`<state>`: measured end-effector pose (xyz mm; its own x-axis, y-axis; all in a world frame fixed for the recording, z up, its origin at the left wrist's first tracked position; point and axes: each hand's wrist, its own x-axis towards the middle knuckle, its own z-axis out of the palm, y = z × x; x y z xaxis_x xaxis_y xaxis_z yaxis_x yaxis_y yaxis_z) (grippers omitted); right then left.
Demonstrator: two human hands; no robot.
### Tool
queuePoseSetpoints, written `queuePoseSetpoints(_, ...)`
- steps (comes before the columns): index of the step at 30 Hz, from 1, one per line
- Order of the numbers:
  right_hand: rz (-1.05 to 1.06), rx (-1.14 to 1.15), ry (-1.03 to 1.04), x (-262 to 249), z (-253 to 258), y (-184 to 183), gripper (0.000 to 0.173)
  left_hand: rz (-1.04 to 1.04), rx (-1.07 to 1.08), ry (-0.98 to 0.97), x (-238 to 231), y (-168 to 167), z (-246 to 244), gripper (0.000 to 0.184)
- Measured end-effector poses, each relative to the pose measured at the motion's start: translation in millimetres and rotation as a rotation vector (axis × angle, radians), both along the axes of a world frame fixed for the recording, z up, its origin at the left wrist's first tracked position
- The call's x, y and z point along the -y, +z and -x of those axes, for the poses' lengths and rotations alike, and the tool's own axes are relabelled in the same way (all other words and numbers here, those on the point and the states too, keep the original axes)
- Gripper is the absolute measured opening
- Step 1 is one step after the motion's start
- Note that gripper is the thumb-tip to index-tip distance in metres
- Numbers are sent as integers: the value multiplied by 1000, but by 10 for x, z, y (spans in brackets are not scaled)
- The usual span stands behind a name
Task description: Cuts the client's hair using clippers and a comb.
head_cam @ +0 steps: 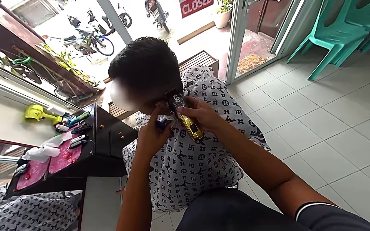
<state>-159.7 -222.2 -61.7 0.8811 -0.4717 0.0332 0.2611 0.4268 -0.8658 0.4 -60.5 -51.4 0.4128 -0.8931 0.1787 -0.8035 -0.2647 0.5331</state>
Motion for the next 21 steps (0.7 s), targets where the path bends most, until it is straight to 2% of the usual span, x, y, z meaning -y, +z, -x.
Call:
queuePoseSetpoints(4, -39, -26, 12, -30, -31, 32, 43, 24, -57, -17, 14, -54, -53, 74)
queuePoseSetpoints(8, 2, 6, -23, -103, -47, 73, 47, 29, -60, -29, 22, -115, -71, 77)
queuePoseSetpoints(14, -51, 22, -18, -160, -58, 74, 48, 38, -102, -53, 16, -198, -84, 82)
queuePoseSetpoints(21, -177, 67, 2, -227, -36, 104, 36, 68, -101, -76, 21, -254, -84, 82)
